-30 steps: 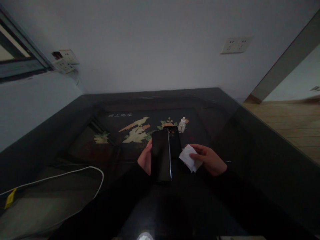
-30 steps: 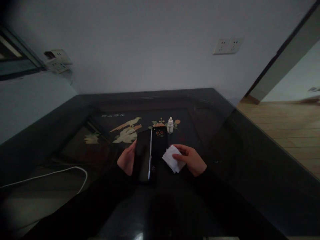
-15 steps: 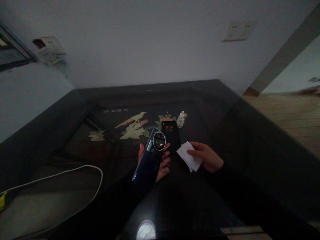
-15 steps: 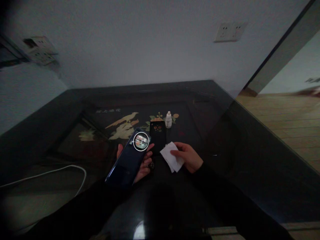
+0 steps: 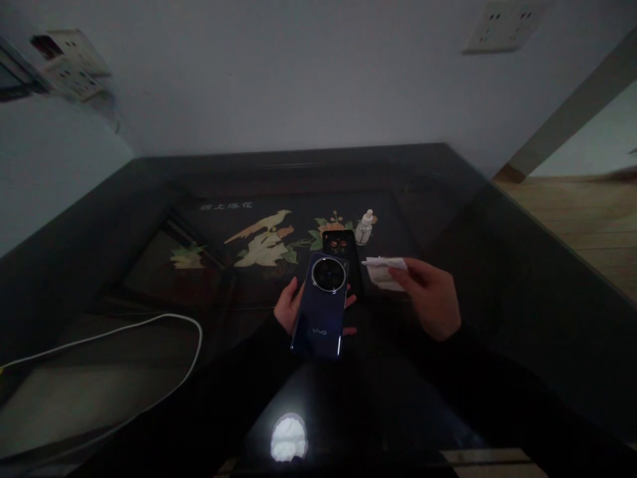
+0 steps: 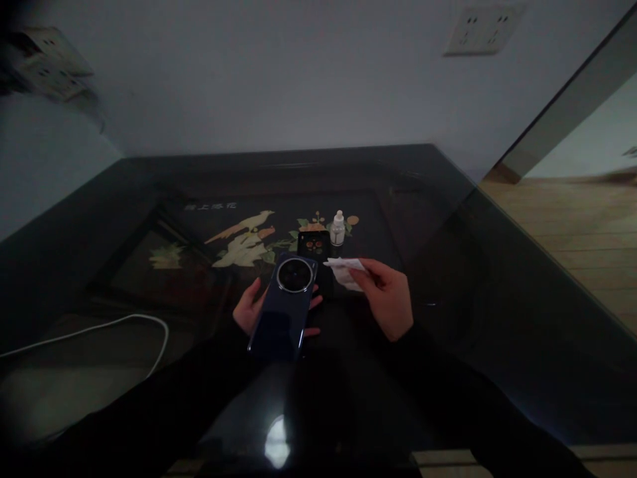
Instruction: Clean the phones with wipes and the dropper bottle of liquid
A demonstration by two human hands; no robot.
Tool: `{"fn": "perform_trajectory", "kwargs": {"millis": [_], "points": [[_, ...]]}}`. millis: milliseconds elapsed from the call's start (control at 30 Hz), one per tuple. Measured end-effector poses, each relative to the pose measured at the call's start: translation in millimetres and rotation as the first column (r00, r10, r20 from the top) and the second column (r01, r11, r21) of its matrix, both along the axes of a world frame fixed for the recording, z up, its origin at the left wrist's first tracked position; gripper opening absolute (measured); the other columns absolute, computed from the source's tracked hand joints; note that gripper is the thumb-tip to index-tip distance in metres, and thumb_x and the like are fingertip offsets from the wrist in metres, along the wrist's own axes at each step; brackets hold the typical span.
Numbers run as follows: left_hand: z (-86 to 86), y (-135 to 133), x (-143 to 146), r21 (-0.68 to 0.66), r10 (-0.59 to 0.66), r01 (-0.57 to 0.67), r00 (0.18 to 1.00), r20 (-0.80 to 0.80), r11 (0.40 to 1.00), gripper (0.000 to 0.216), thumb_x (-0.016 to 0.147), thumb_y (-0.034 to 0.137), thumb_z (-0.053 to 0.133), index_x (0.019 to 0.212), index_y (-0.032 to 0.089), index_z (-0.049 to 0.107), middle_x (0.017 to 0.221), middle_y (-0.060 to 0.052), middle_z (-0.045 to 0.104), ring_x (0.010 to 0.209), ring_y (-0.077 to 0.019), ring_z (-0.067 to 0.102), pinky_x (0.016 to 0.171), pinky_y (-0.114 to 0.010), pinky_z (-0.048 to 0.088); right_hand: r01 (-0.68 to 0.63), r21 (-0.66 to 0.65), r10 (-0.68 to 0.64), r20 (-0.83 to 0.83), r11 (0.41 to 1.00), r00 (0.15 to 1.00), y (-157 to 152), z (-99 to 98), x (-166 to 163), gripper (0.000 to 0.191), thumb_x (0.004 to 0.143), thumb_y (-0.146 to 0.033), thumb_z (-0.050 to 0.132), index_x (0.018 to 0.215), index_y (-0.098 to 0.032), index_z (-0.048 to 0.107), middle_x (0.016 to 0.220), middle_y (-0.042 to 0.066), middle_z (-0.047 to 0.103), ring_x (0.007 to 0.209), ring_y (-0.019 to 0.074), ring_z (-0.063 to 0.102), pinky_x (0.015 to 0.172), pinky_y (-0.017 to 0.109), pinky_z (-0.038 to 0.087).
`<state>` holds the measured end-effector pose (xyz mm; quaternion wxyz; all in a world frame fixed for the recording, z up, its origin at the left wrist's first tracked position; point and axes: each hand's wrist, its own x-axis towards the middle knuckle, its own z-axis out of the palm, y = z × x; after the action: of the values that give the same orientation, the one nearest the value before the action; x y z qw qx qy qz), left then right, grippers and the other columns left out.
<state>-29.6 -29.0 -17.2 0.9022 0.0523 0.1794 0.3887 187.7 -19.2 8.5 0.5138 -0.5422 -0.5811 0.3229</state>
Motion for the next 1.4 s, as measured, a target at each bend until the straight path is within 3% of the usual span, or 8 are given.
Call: {"fn": "perform_trajectory", "kwargs": {"millis": [67, 200, 400, 633, 800, 1000, 1200, 1400], "points": [[1.0, -1.1, 0.7, 0.004, 0.045, -0.045, 0.999, 0.000, 0.999, 0.062, 0.081, 0.053, 0.036, 0.134, 0.021, 0.034, 0.122, -0.016, 0.055, 0.117, -0.0363, 0.045, 0.091, -0.066, 0.024, -0.196, 0.289, 0.115, 0.275, 0.937, 0.954, -2.9, 9.6, -13.3, 0.022, 0.084, -0.018, 0.052, 0.102, -0.021, 0.065, 0.101, 0.003, 0.068, 0.093, 0.0180, 0.064, 0.082, 0.035, 0.051], [-4.9, -1.0, -1.5, 0.049, 0.276, -0.273, 0.960, -0.050, 0.961, 0.049, 0.082, 0.039, 0.040, 0.122, 0.014, 0.051, 0.106, -0.010, 0.064, 0.102, -0.0245, 0.056, 0.096, -0.041, 0.035, -0.690, 0.465, 0.202, 0.729, 0.555, 0.654, -8.2, 8.5, -42.2, 0.033, 0.085, -0.009, 0.049, 0.117, -0.013, 0.055, 0.118, 0.007, 0.060, 0.115, 0.0193, 0.050, 0.101, 0.040, 0.040], [-0.6, 0.9, -3.2, 0.092, 0.160, -0.158, 0.987, -0.015, 0.983, 0.063, 0.075, 0.049, 0.042, 0.125, 0.012, 0.049, 0.114, -0.014, 0.059, 0.104, -0.0321, 0.054, 0.088, -0.045, 0.038, -0.815, 0.343, 0.191, 0.861, 0.467, 0.472, -26.1, -13.4, -59.6, 0.034, 0.090, -0.024, 0.045, 0.118, -0.006, 0.053, 0.123, 0.010, 0.055, 0.124, 0.0212, 0.041, 0.104, 0.040, 0.035], [0.1, 3.5, -0.8, 0.061, 0.232, -0.229, 0.971, -0.063, 0.972, 0.062, 0.077, 0.049, 0.037, 0.125, 0.010, 0.048, 0.114, -0.014, 0.059, 0.106, -0.0305, 0.053, 0.090, -0.043, 0.038, -0.719, 0.293, 0.056, 0.907, 0.631, 0.418, -22.7, -8.6, -49.2, 0.059, 0.089, -0.051, 0.030, 0.125, -0.008, 0.046, 0.133, 0.010, 0.045, 0.130, 0.0241, 0.031, 0.110, 0.048, 0.008], [-2.2, 7.0, 3.2, 0.017, 0.272, -0.271, 0.962, -0.022, 0.962, 0.067, 0.077, 0.052, 0.033, 0.129, 0.011, 0.044, 0.118, -0.014, 0.057, 0.109, -0.0314, 0.052, 0.092, -0.046, 0.036, -0.770, 0.242, 0.114, 0.919, 0.591, 0.377, -29.9, -12.4, -58.0, 0.064, 0.087, -0.056, 0.030, 0.125, -0.007, 0.047, 0.133, 0.011, 0.044, 0.130, 0.0215, 0.031, 0.111, 0.043, 0.006], [-7.6, 8.0, -1.0, -0.006, 0.240, -0.242, 0.967, -0.083, 0.970, 0.077, 0.075, 0.058, 0.035, 0.131, 0.004, 0.038, 0.119, -0.017, 0.056, 0.112, -0.0295, 0.050, 0.098, -0.040, 0.032, -0.705, 0.194, 0.113, 0.925, 0.682, 0.364, -21.9, -12.5, -69.3, 0.080, 0.082, -0.066, 0.028, 0.130, -0.003, 0.039, 0.138, 0.014, 0.037, 0.132, 0.0246, 0.026, 0.110, 0.047, 0.011], [-4.4, 9.3, 0.3, 0.011, 0.218, -0.218, 0.975, -0.045, 0.976, 0.078, 0.076, 0.061, 0.034, 0.136, 0.011, 0.031, 0.126, -0.016, 0.051, 0.120, -0.0317, 0.043, 0.098, -0.046, 0.029, -0.748, 0.184, 0.154, 0.921, 0.638, 0.358, -34.8, -14.6, -68.6, 0.084, 0.079, -0.069, 0.027, 0.129, -0.002, 0.040, 0.137, 0.013, 0.038, 0.132, 0.0238, 0.024, 0.110, 0.044, 0.014], [-1.9, 7.6, 0.3, -0.047, 0.211, -0.215, 0.974, -0.077, 0.975, 0.081, 0.076, 0.064, 0.029, 0.132, 0.006, 0.038, 0.120, -0.017, 0.055, 0.114, -0.0313, 0.048, 0.096, -0.042, 0.034, -0.698, 0.186, 0.134, 0.916, 0.691, 0.377, -27.2, -11.1, -66.8, 0.081, 0.080, -0.067, 0.029, 0.131, -0.004, 0.037, 0.138, 0.014, 0.036, 0.132, 0.0254, 0.024, 0.109, 0.051, 0.013]]}}
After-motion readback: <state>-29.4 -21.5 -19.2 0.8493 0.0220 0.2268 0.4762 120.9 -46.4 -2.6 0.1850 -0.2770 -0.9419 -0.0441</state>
